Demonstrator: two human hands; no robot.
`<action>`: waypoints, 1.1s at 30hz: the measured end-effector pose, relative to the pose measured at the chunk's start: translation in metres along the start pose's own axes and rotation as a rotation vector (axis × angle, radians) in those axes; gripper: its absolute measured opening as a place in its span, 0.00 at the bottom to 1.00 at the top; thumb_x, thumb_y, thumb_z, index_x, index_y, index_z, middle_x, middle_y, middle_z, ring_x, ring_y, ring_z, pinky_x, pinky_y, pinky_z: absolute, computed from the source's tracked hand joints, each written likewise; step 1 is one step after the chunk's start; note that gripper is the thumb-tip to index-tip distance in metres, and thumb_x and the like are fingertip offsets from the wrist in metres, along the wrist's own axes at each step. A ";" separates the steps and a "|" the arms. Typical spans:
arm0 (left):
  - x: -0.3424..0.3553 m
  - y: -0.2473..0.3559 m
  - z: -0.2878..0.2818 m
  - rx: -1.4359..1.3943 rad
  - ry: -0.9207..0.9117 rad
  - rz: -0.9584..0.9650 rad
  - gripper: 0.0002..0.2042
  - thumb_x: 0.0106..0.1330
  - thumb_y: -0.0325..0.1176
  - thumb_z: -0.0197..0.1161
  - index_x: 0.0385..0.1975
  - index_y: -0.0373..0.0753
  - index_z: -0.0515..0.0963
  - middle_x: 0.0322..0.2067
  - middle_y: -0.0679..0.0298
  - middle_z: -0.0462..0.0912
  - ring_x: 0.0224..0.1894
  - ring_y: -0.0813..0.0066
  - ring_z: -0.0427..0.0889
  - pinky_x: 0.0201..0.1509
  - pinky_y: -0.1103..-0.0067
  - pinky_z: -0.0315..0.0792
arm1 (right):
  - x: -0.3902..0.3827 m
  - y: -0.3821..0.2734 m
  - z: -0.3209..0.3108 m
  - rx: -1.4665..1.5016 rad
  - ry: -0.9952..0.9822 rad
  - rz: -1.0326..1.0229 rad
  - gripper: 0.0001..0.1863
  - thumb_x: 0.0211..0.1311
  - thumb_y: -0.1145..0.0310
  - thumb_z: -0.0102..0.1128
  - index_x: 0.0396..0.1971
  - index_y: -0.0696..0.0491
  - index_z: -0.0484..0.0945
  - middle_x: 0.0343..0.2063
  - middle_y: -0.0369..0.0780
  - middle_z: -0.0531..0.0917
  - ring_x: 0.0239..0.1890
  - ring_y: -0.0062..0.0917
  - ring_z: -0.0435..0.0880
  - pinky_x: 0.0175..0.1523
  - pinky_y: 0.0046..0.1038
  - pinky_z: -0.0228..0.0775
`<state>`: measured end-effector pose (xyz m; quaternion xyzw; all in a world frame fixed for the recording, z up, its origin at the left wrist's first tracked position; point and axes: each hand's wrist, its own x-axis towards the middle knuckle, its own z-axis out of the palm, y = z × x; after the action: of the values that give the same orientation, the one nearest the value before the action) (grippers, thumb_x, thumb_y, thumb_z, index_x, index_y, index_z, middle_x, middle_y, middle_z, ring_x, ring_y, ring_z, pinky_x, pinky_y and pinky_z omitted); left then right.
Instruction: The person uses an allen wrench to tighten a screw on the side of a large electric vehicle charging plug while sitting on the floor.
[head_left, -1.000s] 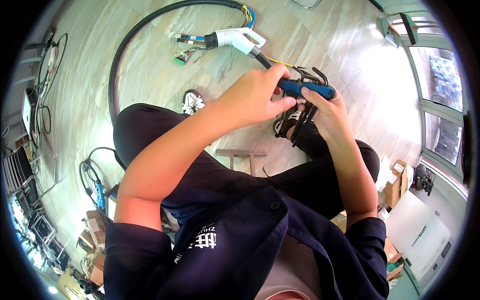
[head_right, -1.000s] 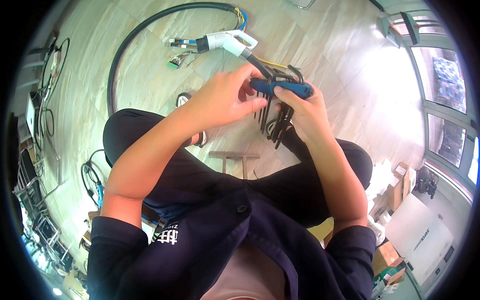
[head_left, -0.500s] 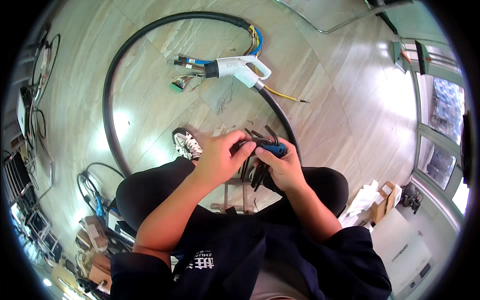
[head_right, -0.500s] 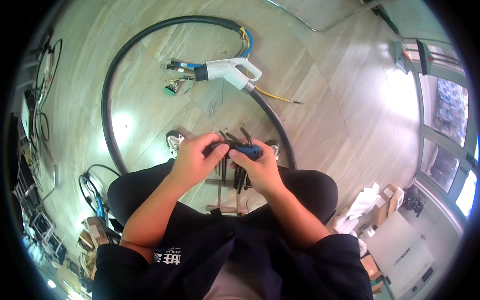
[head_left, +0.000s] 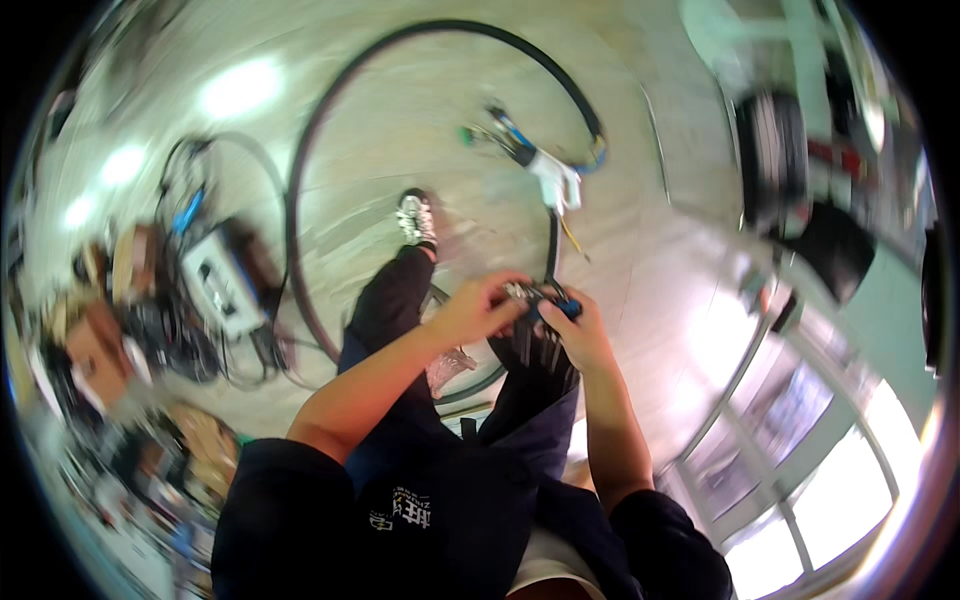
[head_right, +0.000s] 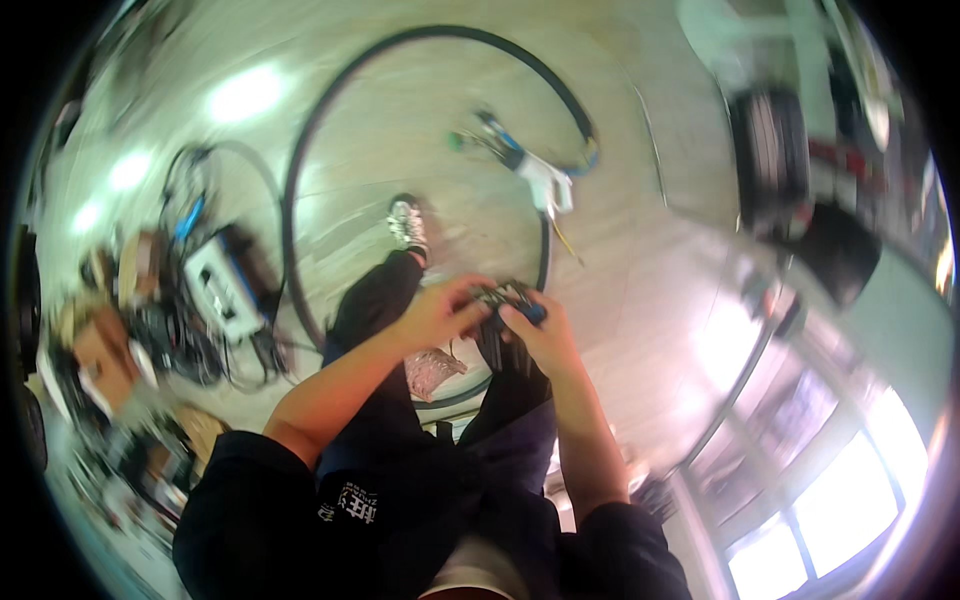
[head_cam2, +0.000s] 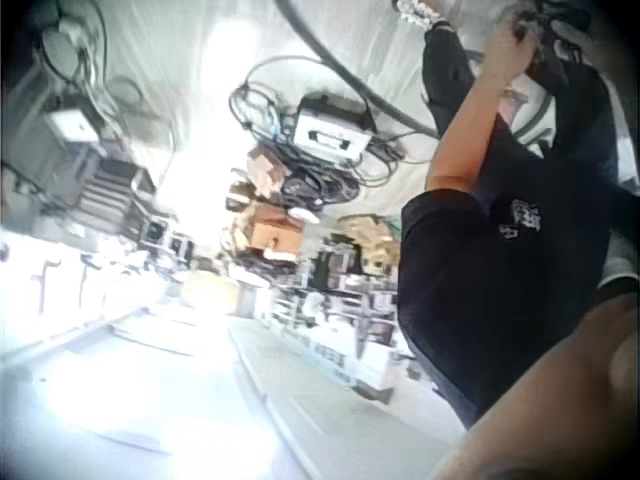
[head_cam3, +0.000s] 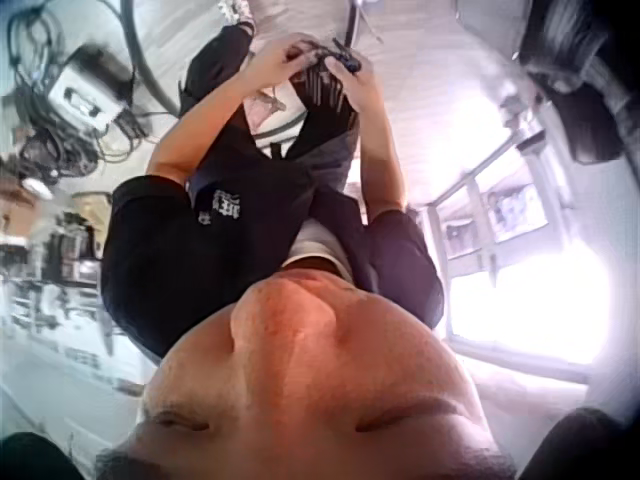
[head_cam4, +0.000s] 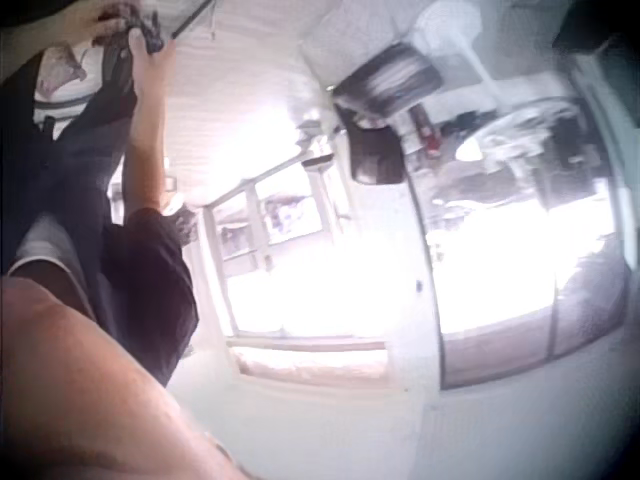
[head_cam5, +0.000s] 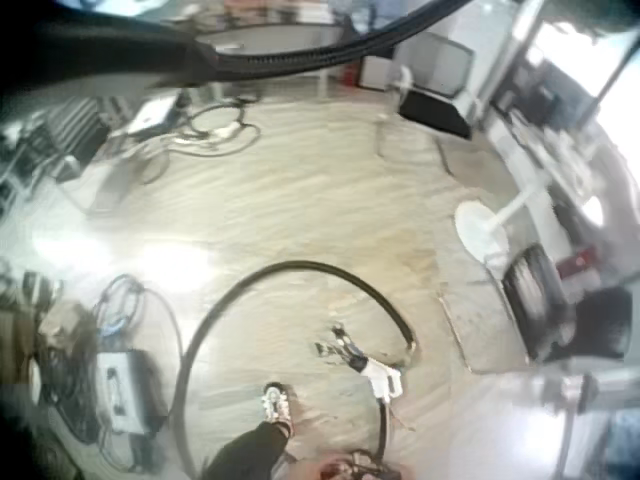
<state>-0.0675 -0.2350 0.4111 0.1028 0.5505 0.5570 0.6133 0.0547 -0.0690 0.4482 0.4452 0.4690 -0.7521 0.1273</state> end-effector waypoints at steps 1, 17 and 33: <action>-0.031 0.025 0.003 0.060 0.013 0.044 0.16 0.69 0.31 0.61 0.53 0.35 0.70 0.23 0.66 0.79 0.25 0.81 0.81 0.27 0.83 0.75 | -0.022 -0.023 0.014 -0.063 -0.064 0.021 0.16 0.62 0.68 0.66 0.45 0.61 0.78 0.30 0.35 0.81 0.27 0.16 0.78 0.33 0.20 0.71; -0.431 0.155 -0.082 -0.413 1.103 0.699 0.11 0.66 0.34 0.65 0.39 0.33 0.74 0.18 0.63 0.81 0.20 0.81 0.80 0.23 0.82 0.72 | -0.160 -0.214 0.486 -0.922 -0.961 0.098 0.19 0.58 0.69 0.69 0.47 0.60 0.78 0.30 0.36 0.83 0.27 0.16 0.80 0.32 0.18 0.71; -0.662 0.113 -0.014 -1.260 1.657 1.238 0.19 0.68 0.37 0.63 0.52 0.33 0.70 0.39 0.57 0.81 0.36 0.68 0.84 0.41 0.74 0.80 | -0.337 -0.056 0.732 -1.008 -1.608 0.650 0.15 0.71 0.66 0.53 0.49 0.60 0.74 0.42 0.42 0.83 0.41 0.27 0.84 0.44 0.31 0.79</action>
<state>0.0067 -0.7286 0.8604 -0.3559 0.2661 0.8234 -0.3529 -0.1901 -0.7154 0.8667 -0.1944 0.3631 -0.4719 0.7795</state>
